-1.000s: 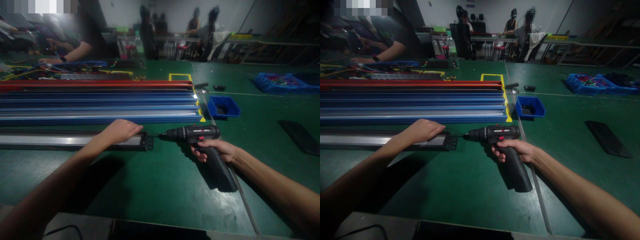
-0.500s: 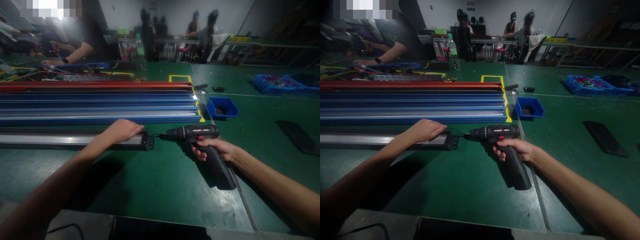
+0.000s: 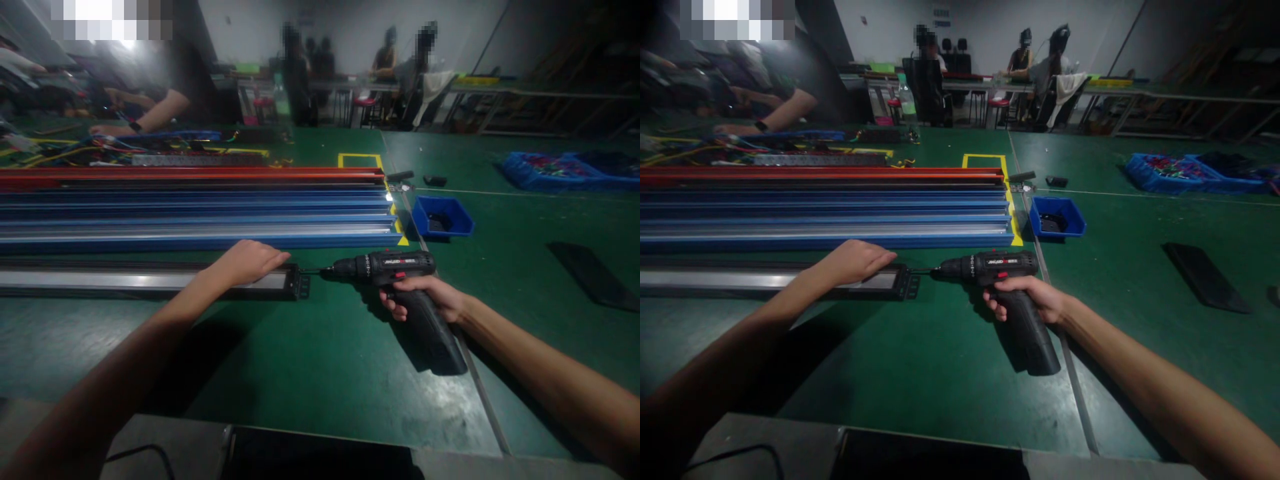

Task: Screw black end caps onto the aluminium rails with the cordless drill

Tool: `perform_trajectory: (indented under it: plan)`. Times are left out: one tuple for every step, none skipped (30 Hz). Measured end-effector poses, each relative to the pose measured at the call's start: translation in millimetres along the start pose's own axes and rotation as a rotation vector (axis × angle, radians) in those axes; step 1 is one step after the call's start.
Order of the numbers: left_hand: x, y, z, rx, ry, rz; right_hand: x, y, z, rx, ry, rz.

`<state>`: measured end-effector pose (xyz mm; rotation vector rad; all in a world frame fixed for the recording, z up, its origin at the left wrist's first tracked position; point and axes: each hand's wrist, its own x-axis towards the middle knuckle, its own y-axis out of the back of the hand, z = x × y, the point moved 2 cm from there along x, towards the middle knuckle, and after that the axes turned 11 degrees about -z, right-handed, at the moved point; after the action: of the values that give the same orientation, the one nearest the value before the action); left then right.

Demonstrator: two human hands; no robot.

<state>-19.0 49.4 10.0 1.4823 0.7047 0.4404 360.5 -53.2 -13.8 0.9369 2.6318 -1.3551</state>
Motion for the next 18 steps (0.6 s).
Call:
perform_trajectory:
  plan:
    - [-1.0, 1.1, 0.6, -0.004, -0.018, 0.011, -0.3, -0.5, -0.1, -0.010, 0.002, 0.011]
    - [-2.3, 2.4, 1.5, -0.005, -0.035, 0.021, -0.6, -1.3, -0.3, -0.021, 0.006, 0.021]
    - [-3.7, 3.7, 2.7, -0.004, -0.054, 0.030, -0.8, -2.3, -0.5, -0.032, 0.011, 0.029]
    - [-5.1, 5.0, 3.9, -0.002, -0.073, 0.039, -0.9, -3.5, -0.5, -0.042, 0.018, 0.033]
    - [-6.5, 6.1, 5.0, 0.000, -0.092, 0.051, -1.0, -4.8, -0.4, -0.051, 0.026, 0.035]
    - [-7.7, 6.9, 5.7, 0.003, -0.105, 0.066, -1.0, -6.1, -0.1, -0.059, 0.034, 0.036]
    - [-8.7, 7.4, 6.2, 0.006, -0.117, 0.078, -1.2, -7.3, 0.3, -0.069, 0.043, 0.036]
    - [-9.5, 7.6, 6.4, 0.009, -0.128, 0.089, -1.4, -8.4, 0.9, -0.077, 0.053, 0.038]
    - [-10.1, 7.6, 6.4, 0.010, -0.135, 0.097, -1.7, -9.5, 1.5, -0.084, 0.063, 0.042]
    - [-10.5, 7.6, 6.3, 0.010, -0.137, 0.105, -2.2, -10.4, 2.1, -0.088, 0.072, 0.048]
    - [-10.7, 7.7, 6.1, 0.008, -0.137, 0.110, -2.8, -11.3, 2.3, -0.090, 0.081, 0.055]
    - [-10.8, 7.7, 6.0, 0.005, -0.136, 0.115, -3.6, -12.2, 2.3, -0.092, 0.090, 0.064]
    - [-10.9, 7.8, 5.9, 0.001, -0.134, 0.119, -4.6, -13.2, 1.7, -0.094, 0.099, 0.073]
    - [-10.9, 7.9, 6.0, -0.002, -0.133, 0.122, -5.9, -14.3, 0.6, -0.098, 0.110, 0.081]
    - [-10.9, 7.8, 6.0, -0.004, -0.134, 0.126, -7.4, -15.6, -1.0, -0.103, 0.118, 0.091]
    - [-10.9, 7.7, 6.1, -0.003, -0.135, 0.131, -9.4, -17.1, -3.0, -0.107, 0.121, 0.102]
    - [-10.8, 7.4, 6.1, -0.001, -0.138, 0.135, -11.9, -18.9, -5.4, -0.112, 0.120, 0.116]
    - [-10.6, 7.1, 6.2, 0.003, -0.141, 0.137, -14.8, -21.2, -8.1, -0.118, 0.118, 0.132]
